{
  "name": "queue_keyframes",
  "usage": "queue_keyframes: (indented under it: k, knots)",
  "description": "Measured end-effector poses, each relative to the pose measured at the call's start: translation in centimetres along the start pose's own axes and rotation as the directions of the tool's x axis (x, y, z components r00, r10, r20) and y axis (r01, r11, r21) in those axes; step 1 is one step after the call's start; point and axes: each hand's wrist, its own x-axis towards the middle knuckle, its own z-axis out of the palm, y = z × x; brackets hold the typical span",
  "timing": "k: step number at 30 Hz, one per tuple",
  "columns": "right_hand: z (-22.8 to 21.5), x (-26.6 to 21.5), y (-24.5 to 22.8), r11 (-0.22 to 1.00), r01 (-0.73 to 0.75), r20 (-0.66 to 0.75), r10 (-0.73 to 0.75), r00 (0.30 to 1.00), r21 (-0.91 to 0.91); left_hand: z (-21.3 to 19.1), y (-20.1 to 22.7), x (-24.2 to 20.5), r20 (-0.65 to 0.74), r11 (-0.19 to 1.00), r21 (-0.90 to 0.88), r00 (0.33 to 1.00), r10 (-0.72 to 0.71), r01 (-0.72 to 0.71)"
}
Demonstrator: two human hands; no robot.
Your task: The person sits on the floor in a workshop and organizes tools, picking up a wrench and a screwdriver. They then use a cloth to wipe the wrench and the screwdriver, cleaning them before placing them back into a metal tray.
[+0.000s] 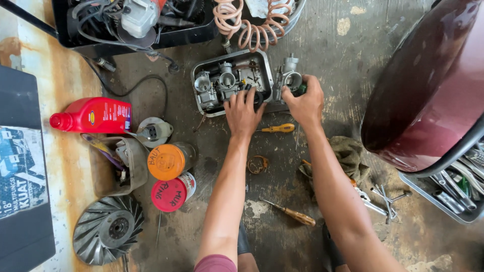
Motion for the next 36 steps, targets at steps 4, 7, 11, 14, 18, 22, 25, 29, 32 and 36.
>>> queue_keyframes:
  k: [4,7,11,14,18,22,25,29,32,36]
  knots:
    - [-0.1,0.3,0.0,1.000,0.018,-0.018,-0.018,1.000,-0.016,0.6,0.0,2.1,-0.015,0.995,0.090,0.999,0.046,-0.045]
    - [-0.4,0.5,0.0,1.000,0.017,-0.032,-0.017,0.999,0.000,-0.1,0.0,4.3,-0.012,0.998,0.061,0.999,-0.035,0.036]
    - [-1.0,0.4,0.0,1.000,0.019,-0.020,-0.018,1.000,0.022,0.2,-1.1,4.6,0.124,0.999,-0.041,0.992,0.001,0.004]
    - [-0.9,1.1,0.4,0.999,0.037,-0.029,-0.036,0.999,0.016,-1.1,-1.2,3.2,0.260,0.992,-0.127,0.965,0.042,-0.008]
    - [-1.1,1.0,0.1,0.999,0.034,-0.024,-0.033,0.999,0.043,-1.7,-2.3,-0.2,0.480,0.977,-0.173,0.877,-0.029,0.127]
    - [-1.2,0.9,-0.9,0.999,0.019,-0.019,-0.019,1.000,0.034,-3.4,-2.2,-0.3,0.509,0.975,-0.153,0.858,-0.062,0.160]
    - [-1.1,0.9,-1.6,0.996,0.025,0.004,-0.025,1.000,0.081,-3.9,-2.4,-0.5,0.511,0.977,-0.127,0.856,-0.086,0.174]
    - [-0.8,0.8,-1.1,0.999,0.038,-0.013,-0.038,0.999,0.002,-3.3,-2.9,-1.9,0.500,0.982,-0.126,0.864,-0.062,0.144]
    - [-0.7,0.5,-1.1,0.999,0.044,-0.002,-0.044,0.999,-0.003,-1.9,-3.7,-3.3,0.490,0.984,-0.108,0.869,-0.069,0.139]
    - [0.3,0.6,-0.8,0.997,0.078,0.003,-0.078,0.997,-0.010,-1.4,-3.6,-3.8,0.461,0.985,-0.097,0.883,-0.085,0.145]
